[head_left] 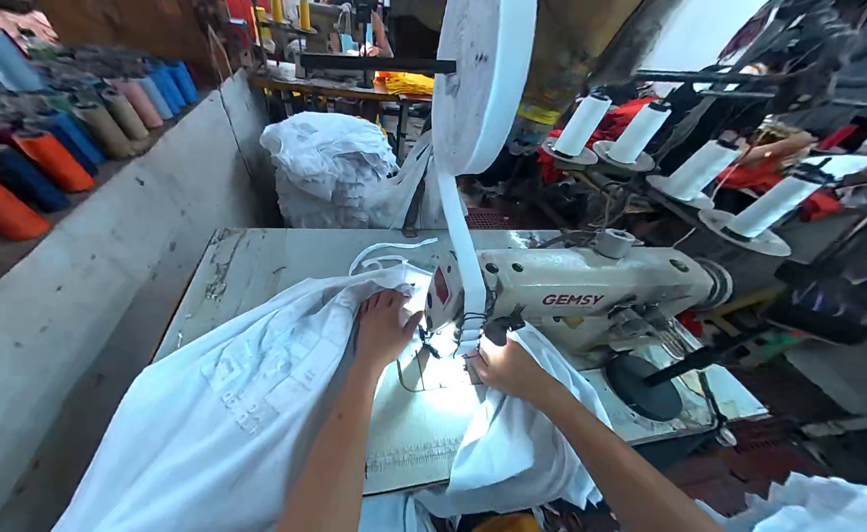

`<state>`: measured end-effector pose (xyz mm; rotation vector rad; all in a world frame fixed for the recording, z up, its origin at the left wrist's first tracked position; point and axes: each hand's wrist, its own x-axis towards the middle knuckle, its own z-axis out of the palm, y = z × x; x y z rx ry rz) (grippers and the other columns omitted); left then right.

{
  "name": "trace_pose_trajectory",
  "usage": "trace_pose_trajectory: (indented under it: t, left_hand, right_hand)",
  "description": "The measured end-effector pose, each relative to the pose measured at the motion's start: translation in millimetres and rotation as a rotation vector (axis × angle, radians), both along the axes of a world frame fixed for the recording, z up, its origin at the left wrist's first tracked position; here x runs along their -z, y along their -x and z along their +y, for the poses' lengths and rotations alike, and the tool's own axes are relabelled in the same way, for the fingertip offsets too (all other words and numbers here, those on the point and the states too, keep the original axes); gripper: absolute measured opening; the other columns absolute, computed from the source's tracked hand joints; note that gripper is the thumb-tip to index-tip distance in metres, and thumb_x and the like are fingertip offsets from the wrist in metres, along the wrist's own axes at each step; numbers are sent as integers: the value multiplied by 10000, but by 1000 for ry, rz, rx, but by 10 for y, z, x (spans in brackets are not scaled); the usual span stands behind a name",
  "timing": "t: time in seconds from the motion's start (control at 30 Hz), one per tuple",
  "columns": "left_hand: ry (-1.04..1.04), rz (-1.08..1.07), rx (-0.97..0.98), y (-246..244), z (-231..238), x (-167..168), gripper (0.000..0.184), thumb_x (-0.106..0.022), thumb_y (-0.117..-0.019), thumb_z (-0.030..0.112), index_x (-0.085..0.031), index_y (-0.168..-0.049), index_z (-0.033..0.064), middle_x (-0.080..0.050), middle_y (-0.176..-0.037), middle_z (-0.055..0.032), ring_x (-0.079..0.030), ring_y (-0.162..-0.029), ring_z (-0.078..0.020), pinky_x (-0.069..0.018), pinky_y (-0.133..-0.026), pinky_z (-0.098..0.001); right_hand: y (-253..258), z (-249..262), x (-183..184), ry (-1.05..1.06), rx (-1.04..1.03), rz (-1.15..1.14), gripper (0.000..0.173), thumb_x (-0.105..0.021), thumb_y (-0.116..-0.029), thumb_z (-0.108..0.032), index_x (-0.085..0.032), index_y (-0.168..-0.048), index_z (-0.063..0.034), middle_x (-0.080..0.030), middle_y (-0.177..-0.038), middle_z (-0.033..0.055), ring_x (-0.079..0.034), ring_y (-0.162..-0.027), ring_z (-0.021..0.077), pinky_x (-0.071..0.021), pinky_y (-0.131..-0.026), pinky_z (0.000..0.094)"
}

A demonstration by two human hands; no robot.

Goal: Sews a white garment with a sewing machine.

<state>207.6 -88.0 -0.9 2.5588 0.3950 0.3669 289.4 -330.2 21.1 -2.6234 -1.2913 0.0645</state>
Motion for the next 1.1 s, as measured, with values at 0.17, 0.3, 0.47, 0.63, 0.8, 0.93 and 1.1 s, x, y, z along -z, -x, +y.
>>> trace_pose_trajectory:
  t: [0.17,0.3,0.47,0.63,0.8,0.93,1.1]
  left_hand:
    - [-14,12,-91,-182,-17,4,279,-587,-1000,377,-740,-1166,212,-617,-1334,-76,-508,-1313,-290,-323,-1137,-530]
    - [56,-103,-77,-303,50,18,239,-635,-991,354,-774,-1075,179,-668,-1245,-91,-570,-1231,-306,-387,-1074,-548]
    - [63,-75,-26,-321,90,31,208,-654,-974,344,-785,-1057,204,-679,-1208,-66,-579,-1204,-282,-379,-1075,-535]
    - [210,-83,-32,43,44,-12,344,-596,-1021,406,-735,-1150,118,-723,-1139,-92,-652,-1139,-255,-456,-1052,-512]
    - [250,62,21,1325,-488,-102,413,-549,-1044,396,-722,-1181,47,-744,-1029,-159,-717,-996,-315,-548,-917,-532]
    - [52,-163,-56,2181,-1177,125,282,-675,-963,350,-799,-940,97,-771,-868,-74,-754,-794,-264,-609,-718,-512]
    - [176,-136,-27,2664,-1753,272,250,-674,-978,292,-787,-922,76,-763,-872,-96,-743,-796,-272,-598,-726,-484]
  right_hand:
    - [-113,136,233,-410,15,0,317,-647,-941,-297,-744,-1078,-27,-751,-1039,120,-708,-1035,169,-556,-961,347]
    - [-187,402,140,275,42,221,453,-519,-1055,-279,-590,-1370,39,-592,-1396,268,-536,-1355,374,-379,-1142,557]
    - [-374,457,403,251,42,223,455,-512,-1060,-299,-609,-1363,26,-610,-1382,259,-553,-1339,363,-387,-1145,512]
    - [50,141,116,-10,152,108,464,-511,-1039,-391,-663,-1354,-87,-725,-1177,180,-692,-1120,339,-532,-972,566]
    - [941,-645,200,-550,205,204,408,-642,-975,-427,-744,-1161,-78,-648,-716,-5,-536,-556,65,-490,-516,279]
    - [1394,-995,306,-611,137,329,273,-636,-995,-258,-745,-1125,-44,-714,-797,2,-572,-606,-12,-503,-561,176]
    - [1444,-1116,300,-551,88,310,257,-603,-1005,-224,-754,-1081,-30,-728,-822,12,-598,-660,-33,-512,-621,146]
